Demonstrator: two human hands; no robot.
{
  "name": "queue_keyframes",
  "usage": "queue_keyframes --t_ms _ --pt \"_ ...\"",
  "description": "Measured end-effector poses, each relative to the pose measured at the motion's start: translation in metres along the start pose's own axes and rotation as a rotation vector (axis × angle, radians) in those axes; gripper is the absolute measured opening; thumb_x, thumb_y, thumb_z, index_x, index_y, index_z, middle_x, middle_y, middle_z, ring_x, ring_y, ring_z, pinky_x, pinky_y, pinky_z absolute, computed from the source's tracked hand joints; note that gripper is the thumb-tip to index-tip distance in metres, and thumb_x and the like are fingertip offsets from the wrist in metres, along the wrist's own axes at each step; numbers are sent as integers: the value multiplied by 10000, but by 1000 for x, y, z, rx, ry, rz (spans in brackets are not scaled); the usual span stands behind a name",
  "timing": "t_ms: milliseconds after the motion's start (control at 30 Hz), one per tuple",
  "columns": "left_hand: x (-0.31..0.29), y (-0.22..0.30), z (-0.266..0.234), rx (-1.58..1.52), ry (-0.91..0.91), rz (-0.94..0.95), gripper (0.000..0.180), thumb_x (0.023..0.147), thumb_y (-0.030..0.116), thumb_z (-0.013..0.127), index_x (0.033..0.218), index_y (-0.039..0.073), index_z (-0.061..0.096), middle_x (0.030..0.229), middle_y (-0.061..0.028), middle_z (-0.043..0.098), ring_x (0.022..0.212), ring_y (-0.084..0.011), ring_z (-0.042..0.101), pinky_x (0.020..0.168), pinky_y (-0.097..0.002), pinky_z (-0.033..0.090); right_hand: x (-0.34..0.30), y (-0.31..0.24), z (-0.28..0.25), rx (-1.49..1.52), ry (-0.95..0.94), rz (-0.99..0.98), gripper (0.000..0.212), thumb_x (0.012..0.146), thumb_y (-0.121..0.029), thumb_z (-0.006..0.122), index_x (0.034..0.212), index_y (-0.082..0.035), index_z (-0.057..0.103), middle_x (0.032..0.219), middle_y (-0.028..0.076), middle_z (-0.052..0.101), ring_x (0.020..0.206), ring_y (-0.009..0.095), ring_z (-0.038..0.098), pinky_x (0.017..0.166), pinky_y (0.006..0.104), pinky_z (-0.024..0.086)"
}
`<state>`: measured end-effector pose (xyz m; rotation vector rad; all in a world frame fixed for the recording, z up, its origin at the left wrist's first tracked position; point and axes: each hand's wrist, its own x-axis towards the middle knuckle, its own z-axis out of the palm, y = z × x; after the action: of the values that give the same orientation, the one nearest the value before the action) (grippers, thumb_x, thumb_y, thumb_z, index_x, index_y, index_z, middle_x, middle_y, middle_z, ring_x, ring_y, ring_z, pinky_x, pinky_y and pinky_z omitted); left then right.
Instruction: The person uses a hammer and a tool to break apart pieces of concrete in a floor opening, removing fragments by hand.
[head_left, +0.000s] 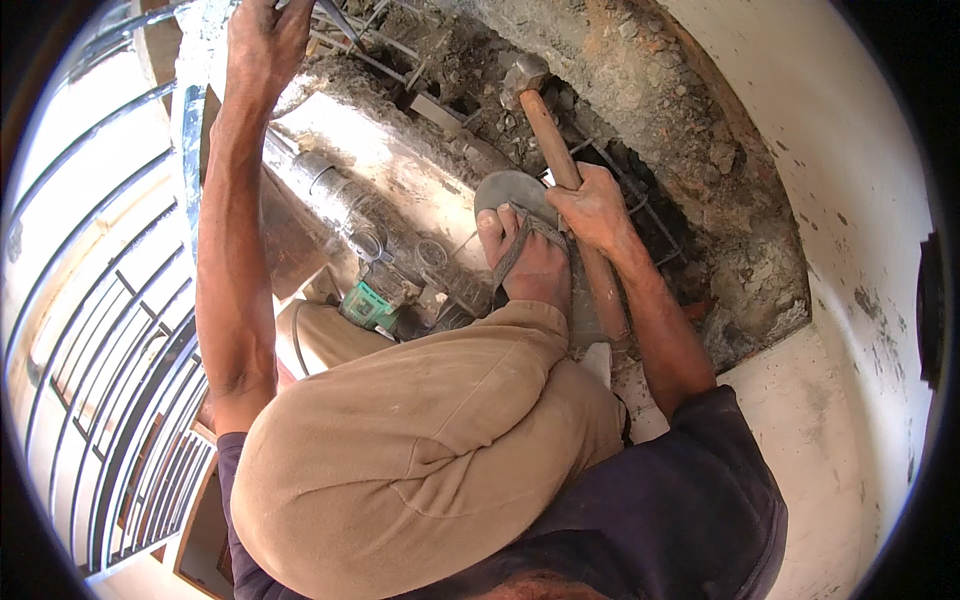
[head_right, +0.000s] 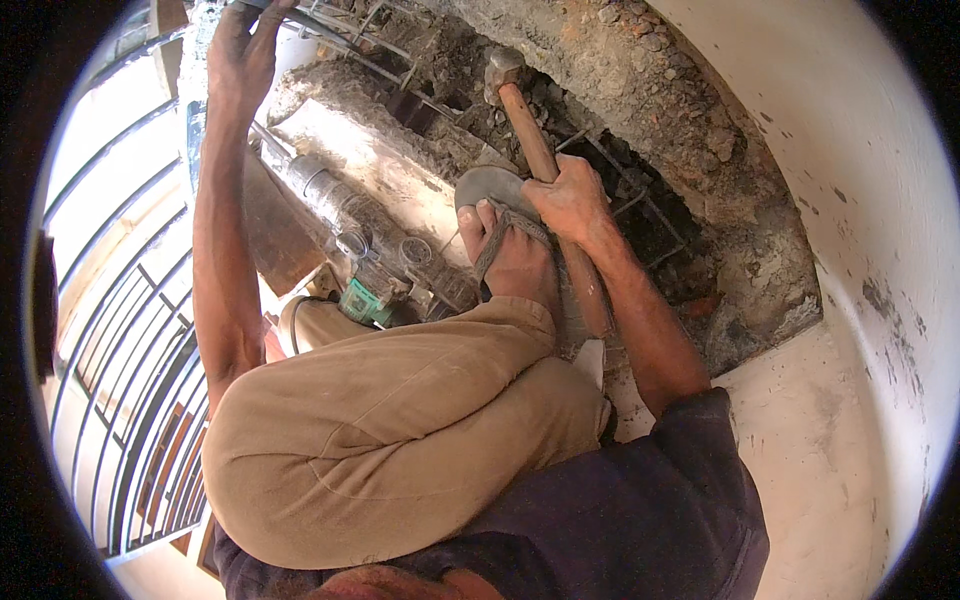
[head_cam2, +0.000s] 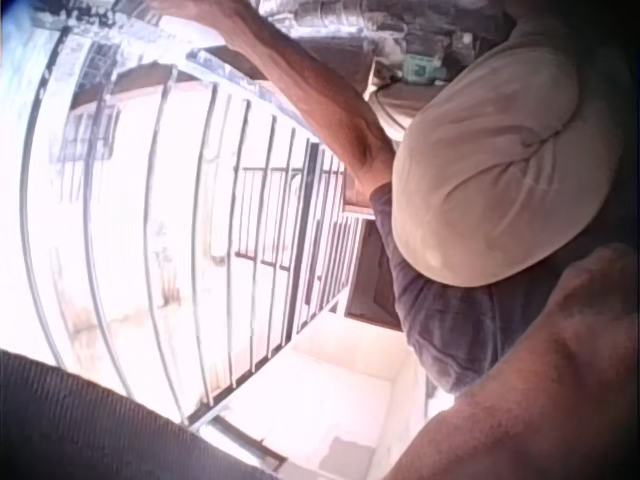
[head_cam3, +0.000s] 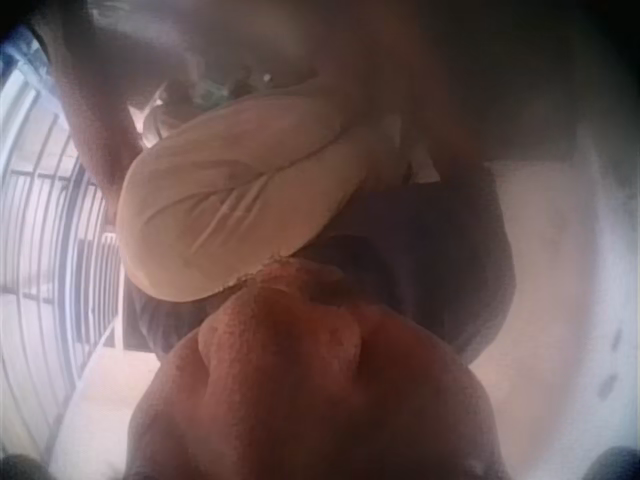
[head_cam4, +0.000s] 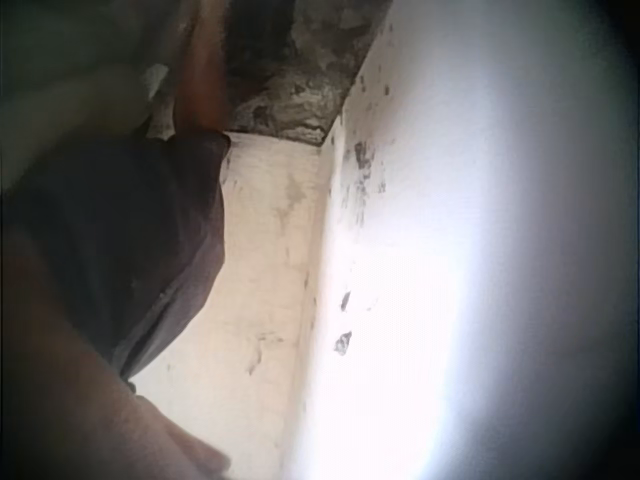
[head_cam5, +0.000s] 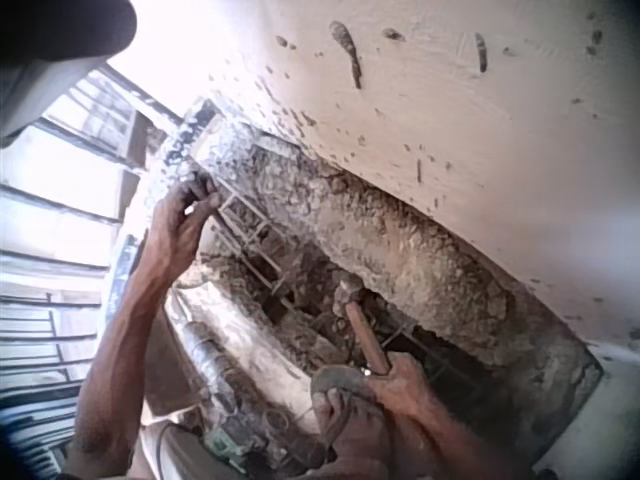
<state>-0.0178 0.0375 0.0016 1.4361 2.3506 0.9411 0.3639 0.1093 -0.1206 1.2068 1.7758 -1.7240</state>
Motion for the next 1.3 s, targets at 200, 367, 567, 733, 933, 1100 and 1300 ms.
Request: queue_keyframes --t_ms 200,367,567,733,933,1100,1300 --pt "-20 -23 31 -103 109 -196 195 998 91 669 1165 -7 660 946 -62 707 787 -116 640 664 -283 531 -17 -8 -8 106 4 -14 345 782 -258 725 889 63 656 701 165 648 652 256 647 624 418 513" --pt "-37 -24 67 82 121 39 94 958 -35 611 1040 -3 645 961 -106 702 863 -224 689 710 -346 547 -36 -16 -24 228 14 -31 239 813 -190 706 869 34 647 684 91 630 610 163 614 567 369 490" --pt "-92 -4 109 286 -115 58 393 871 -20 664 1249 85 645 1179 -140 674 1070 -313 675 909 -413 573 -64 -55 -40 323 59 -122 176 859 -130 712 878 28 637 669 29 620 571 97 576 523 309 467" --pt "-100 30 135 164 60 81 404 842 20 692 1231 111 635 1137 -117 653 1062 -334 634 863 -428 555 -78 -67 -41 460 85 -246 132 899 -86 710 924 10 622 666 31 595 543 103 560 497 299 453" --pt "-110 8 135 152 171 29 394 844 -30 652 1226 70 649 1129 -141 662 1039 -366 643 871 -445 543 -80 -67 -42 442 48 -281 159 903 -80 707 981 20 611 696 43 580 528 122 556 491 311 462" --pt "-112 15 130 96 207 52 380 845 -44 630 1209 62 648 1123 -147 675 1039 -380 657 862 -454 549 -90 -61 -31 499 6 -297 171 887 -87 717 971 20 614 700 49 582 533 127 560 496 315 466" --pt "-107 3 123 106 187 -4 397 866 -41 619 1247 68 614 1135 -154 672 1032 -403 661 856 -475 549 -100 -84 -26 465 -25 -305 81 875 -17 703 870 -4 623 654 16 610 558 88 570 522 277 449"
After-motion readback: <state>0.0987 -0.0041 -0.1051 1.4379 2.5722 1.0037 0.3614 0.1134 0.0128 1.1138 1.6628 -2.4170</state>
